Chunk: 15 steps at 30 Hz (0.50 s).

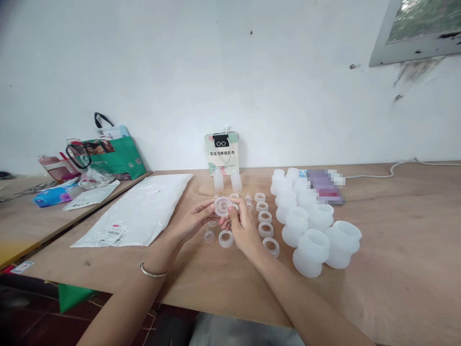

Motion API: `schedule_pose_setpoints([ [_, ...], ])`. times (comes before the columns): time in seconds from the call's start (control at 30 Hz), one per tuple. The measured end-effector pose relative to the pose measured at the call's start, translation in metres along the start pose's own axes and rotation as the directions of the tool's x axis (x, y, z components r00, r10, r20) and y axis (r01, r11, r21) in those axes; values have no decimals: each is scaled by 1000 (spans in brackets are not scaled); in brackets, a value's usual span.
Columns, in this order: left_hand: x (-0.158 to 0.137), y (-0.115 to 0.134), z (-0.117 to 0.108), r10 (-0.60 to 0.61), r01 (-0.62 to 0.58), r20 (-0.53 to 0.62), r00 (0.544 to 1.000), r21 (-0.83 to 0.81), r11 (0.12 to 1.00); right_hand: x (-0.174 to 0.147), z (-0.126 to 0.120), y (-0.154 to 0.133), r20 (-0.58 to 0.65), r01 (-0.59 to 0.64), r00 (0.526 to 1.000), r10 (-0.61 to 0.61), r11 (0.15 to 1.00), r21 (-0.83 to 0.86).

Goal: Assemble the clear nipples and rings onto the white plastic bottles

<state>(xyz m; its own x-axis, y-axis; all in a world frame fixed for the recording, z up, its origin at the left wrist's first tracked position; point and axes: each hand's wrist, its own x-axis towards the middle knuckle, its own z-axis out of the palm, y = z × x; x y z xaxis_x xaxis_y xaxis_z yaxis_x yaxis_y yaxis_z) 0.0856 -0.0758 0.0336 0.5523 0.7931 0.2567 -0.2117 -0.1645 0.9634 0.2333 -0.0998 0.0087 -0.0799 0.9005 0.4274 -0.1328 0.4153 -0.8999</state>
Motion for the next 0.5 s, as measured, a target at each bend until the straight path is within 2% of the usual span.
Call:
schedule_pose_setpoints([
  [0.1, 2, -7, -7, -71, 66, -30, 997, -157, 985, 0, 2, -3, -2, -33, 999, 33, 999, -39],
  [0.2, 3, -13, -14, -154, 139, -28, 988, -290, 947, -14, 3, -16, -67, -50, 997, 45, 996, -76],
  [0.27, 4, -14, -18, -175, 149, -44, 984, -350, 925, -36, -1, -28, -134, 9, 991, -25, 992, -123],
  [0.3, 5, -14, -19, -171, 136, -62, 983, -376, 917, -49, -6, -33, -179, 69, 979, -99, 983, -168],
  [0.33, 5, -14, -20, -163, 118, -80, 983, -398, 910, -63, -13, -38, -226, 139, 955, -195, 961, -239],
  [0.37, 6, -13, -20, -155, 102, -94, 983, -417, 903, -76, -23, -41, -284, 218, 905, -318, 917, -333],
  [0.4, 6, -13, -19, -150, 92, -101, 984, -432, 897, -87, -35, -42, -336, 250, 847, -413, 865, -434],
  [0.43, 7, -13, -19, -151, 91, -105, 983, -442, 893, -96, -48, -41, -362, 213, 814, -455, 813, -542],
  [0.47, 7, -13, -18, -161, 98, -106, 981, -446, 889, -103, -61, -39, -445, 189, 703, -555, 749, -635],
  [0.5, 7, -13, -16, -175, 110, -108, 979, -448, 887, -107, -75, -35, -472, 142, 642, -603, 700, -700],
])
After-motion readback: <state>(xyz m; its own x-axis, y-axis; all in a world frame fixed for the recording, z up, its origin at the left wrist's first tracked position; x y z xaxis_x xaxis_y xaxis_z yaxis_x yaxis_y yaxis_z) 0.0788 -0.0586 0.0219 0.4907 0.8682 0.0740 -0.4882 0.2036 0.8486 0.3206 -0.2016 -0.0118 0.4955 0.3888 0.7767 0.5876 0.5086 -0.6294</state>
